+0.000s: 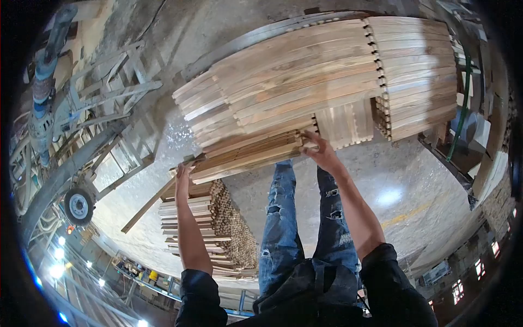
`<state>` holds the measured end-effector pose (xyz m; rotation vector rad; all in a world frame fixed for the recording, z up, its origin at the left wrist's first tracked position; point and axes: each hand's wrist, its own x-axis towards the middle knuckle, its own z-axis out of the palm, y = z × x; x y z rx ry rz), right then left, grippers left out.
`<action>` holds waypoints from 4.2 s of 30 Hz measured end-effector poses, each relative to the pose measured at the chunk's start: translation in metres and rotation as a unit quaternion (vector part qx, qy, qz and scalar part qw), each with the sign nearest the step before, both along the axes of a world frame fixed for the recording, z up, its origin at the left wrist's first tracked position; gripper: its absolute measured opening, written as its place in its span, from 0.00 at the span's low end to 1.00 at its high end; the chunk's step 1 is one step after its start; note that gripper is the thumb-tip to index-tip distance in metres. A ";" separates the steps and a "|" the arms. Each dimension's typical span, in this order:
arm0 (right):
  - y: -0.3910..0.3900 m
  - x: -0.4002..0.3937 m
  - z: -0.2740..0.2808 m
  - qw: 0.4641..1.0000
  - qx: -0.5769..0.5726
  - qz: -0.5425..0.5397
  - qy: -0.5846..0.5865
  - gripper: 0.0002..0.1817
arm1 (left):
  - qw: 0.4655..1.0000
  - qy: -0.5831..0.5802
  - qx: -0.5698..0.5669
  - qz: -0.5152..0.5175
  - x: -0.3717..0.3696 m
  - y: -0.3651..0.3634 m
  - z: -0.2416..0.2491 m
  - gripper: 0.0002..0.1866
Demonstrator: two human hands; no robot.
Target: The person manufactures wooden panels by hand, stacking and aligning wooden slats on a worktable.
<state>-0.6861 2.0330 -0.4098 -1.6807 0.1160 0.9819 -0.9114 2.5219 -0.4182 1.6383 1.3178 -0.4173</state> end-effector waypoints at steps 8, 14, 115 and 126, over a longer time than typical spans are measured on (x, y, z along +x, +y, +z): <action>0.014 0.007 -0.009 0.998 0.061 0.000 0.019 0.29 | 0.999 -0.024 -0.019 -0.027 -0.005 -0.002 -0.011 0.31; 0.021 0.010 -0.003 0.995 0.060 -0.026 0.073 0.28 | 0.993 0.013 -0.077 0.087 0.012 -0.015 0.003 0.31; 0.009 -0.027 -0.007 0.994 0.051 -0.063 0.079 0.30 | 0.969 0.086 -0.064 0.223 -0.018 -0.024 -0.013 0.41; -0.008 -0.019 0.005 0.960 0.116 -0.198 0.163 0.30 | 0.982 0.080 -0.020 0.169 0.006 -0.056 0.003 0.33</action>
